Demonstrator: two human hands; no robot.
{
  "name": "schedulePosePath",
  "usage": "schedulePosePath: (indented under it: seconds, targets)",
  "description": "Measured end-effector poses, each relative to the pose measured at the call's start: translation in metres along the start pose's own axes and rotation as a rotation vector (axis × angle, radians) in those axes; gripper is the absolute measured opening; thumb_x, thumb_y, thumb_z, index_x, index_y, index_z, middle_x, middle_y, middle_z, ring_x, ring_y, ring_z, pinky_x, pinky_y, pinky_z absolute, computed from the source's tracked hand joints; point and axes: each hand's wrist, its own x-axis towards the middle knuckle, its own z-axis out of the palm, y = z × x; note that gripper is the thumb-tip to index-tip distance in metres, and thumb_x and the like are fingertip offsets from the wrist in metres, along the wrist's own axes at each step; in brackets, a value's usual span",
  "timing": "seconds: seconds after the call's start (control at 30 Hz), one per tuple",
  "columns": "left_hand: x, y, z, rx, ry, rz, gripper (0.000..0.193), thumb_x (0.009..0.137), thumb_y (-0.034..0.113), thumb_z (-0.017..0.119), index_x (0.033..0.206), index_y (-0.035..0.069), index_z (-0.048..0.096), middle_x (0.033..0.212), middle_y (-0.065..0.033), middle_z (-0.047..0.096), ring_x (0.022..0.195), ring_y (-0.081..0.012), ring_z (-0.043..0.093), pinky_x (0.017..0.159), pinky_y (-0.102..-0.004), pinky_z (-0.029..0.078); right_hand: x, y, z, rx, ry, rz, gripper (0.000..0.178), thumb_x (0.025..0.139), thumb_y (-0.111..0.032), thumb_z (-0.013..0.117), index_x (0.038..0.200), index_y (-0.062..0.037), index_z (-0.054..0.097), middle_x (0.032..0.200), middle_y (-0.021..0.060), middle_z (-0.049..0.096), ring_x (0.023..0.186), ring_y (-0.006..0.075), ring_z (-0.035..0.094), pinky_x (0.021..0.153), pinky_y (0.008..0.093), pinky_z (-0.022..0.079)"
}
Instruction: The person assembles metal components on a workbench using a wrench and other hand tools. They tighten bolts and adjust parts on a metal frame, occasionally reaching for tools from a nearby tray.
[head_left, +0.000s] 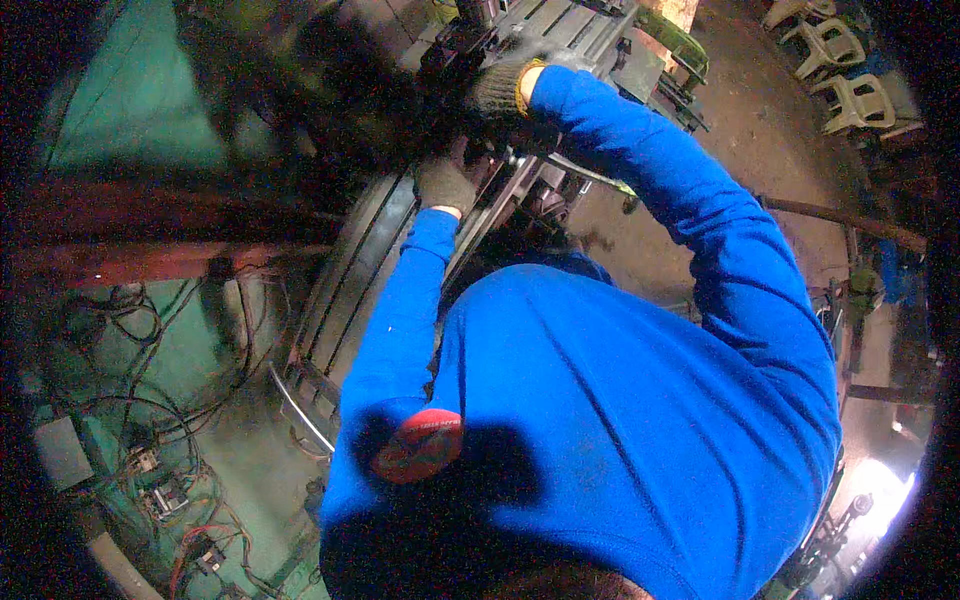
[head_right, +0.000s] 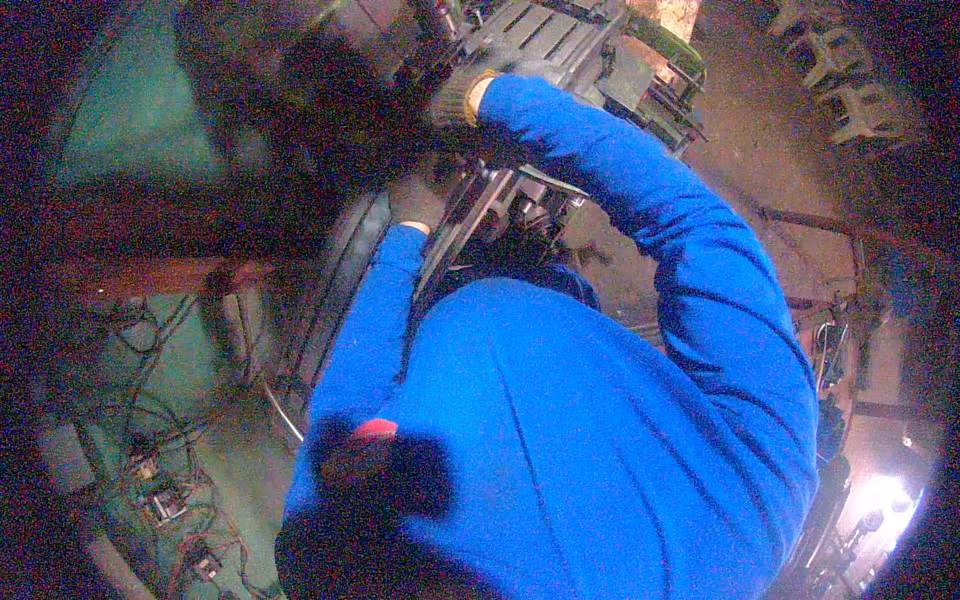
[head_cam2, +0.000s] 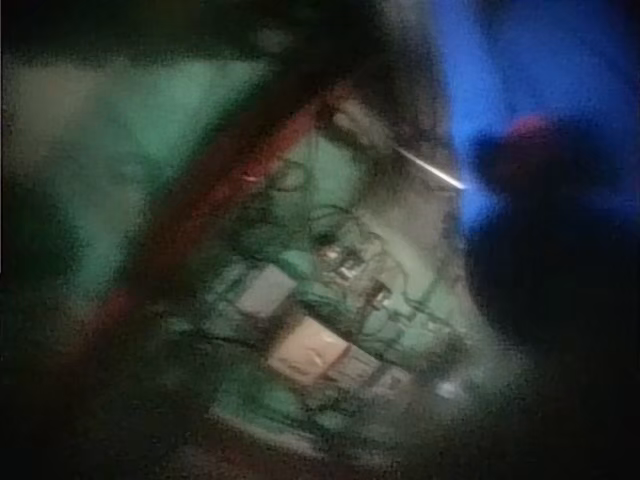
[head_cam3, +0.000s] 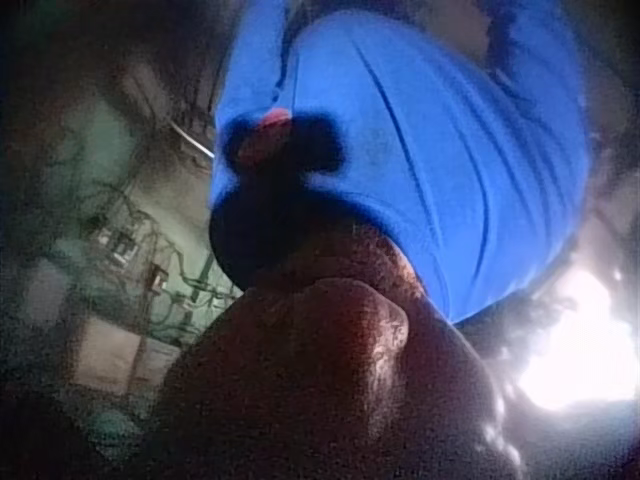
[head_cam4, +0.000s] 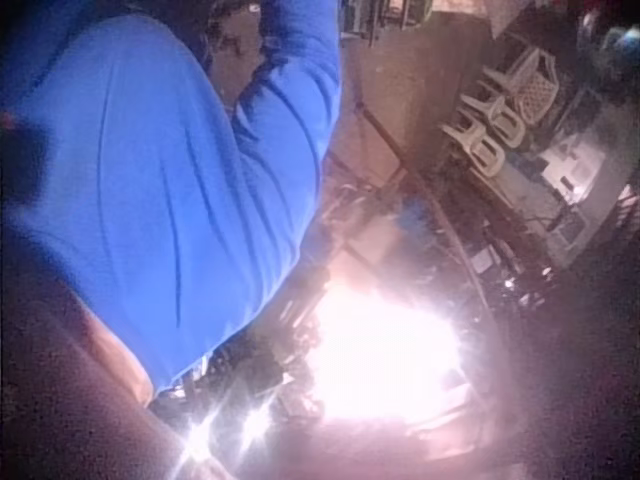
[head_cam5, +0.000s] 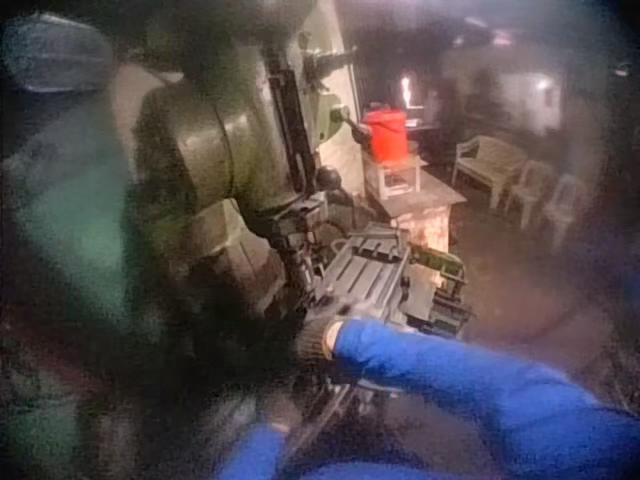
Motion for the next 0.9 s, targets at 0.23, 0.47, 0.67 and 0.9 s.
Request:
schedulePosePath:
  seconds: [0.23,0.47,0.67,0.9]
  targets:
    - [-0.003,-0.008,-0.001,0.124,0.094,0.125,0.068,0.102,0.064,0.061,0.157,0.025,0.059,0.146,-0.0217,0.069,0.129,-0.051,0.067,0.112,-0.0631,0.051,-0.06,-0.078,-0.079,0.061,0.18,0.2,0.033,0.103,-0.026,0.068,0.128,-0.0082,0.079,0.128,0.0173,0.08,0.118,0.0366,0.076,0.105,0.0477,0.059]
    - [0.017,0.014,-0.019,0.018,-0.28,-0.032,0.078,0.097,0.064,0.063,0.165,0.029,0.048,0.159,-0.0186,0.061,0.143,-0.0483,0.059,0.119,-0.0607,0.049,-0.143,-0.172,-0.083,0.772,0.576,0.655,0.038,0.099,-0.026,0.073,0.13,-0.0053,0.078,0.127,0.0202,0.079,0.117,0.0335,0.075,0.106,0.0447,0.057]
    - [0.022,-0.029,0.004,-0.026,-0.201,0.155,0.075,0.089,0.051,0.073,0.156,0.022,0.057,0.163,-0.0174,0.056,0.151,-0.0409,0.053,0.126,-0.0524,0.045,-0.169,-0.222,-0.025,0.847,0.536,0.79,0.039,0.097,-0.028,0.076,0.129,-0.0052,0.079,0.122,0.0216,0.079,0.116,0.0367,0.075,0.106,0.0447,0.056]
    - [0.037,-0.012,-0.013,-0.067,-0.436,0.137,0.063,0.095,0.046,0.07,0.149,0.015,0.056,0.163,-0.0143,0.055,0.154,-0.0371,0.049,0.128,-0.0491,0.041,-0.162,-0.212,0.006,0.904,0.473,0.889,0.047,0.096,-0.033,0.077,0.134,-0.0044,0.077,0.123,0.0225,0.079,0.113,0.0374,0.077,0.103,0.0469,0.059]
